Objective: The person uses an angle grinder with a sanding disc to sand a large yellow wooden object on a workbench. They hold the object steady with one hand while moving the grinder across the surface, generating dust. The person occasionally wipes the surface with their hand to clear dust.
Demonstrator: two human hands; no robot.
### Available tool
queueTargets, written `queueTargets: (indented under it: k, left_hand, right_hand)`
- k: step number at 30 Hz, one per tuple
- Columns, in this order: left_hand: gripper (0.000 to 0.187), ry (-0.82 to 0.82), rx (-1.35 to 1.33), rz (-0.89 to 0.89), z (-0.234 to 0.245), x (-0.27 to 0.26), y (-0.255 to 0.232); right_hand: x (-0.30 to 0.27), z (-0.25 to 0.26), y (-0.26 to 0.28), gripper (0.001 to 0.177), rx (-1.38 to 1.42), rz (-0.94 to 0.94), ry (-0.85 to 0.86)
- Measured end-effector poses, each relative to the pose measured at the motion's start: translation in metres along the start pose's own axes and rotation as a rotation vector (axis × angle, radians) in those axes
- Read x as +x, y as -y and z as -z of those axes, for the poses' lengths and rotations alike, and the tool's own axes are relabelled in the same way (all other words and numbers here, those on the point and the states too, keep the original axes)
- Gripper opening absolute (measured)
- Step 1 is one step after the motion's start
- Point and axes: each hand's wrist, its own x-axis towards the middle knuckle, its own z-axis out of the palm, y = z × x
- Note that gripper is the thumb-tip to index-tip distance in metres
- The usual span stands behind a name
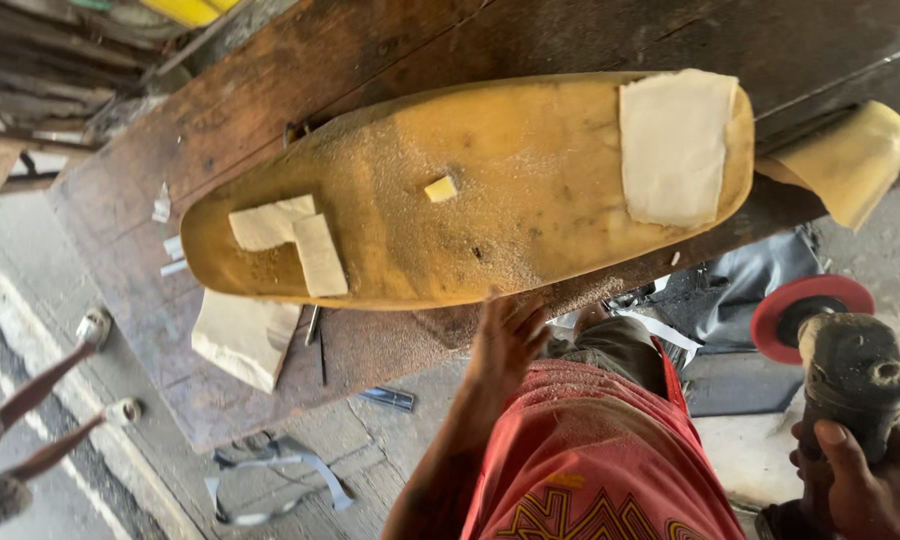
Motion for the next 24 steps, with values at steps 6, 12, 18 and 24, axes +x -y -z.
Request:
queueTargets:
  k: [6, 12, 18, 24]
  left_hand:
    - [0.085, -0.070, -0.031, -0.011, -0.070, 0.044, 0.023]
    - [0.082, -0.134, 0.125, -0.013, -0.001, 0.023, 0.010]
    - [0.075, -0.083, 0.212, -0.084, 0.077, 0.003, -0.018]
    - [0.078, -0.093, 0.266, -0.116, 0.075, -0.007, -0.026]
  right_hand:
    - [-0.051, -0.012, -0.030, 0.049, 0.184, -0.041, -0.145]
    - [-0.097, -0.038, -0.038, 0.040, 0.033, -0.168, -0.272]
    - [-0.097, -0.056, -0.041, 0.047, 0.006, -0.158, -0.222]
    - [-0.056, -0.073, -0.014, 0.057, -0.302, -0.036, -0.007]
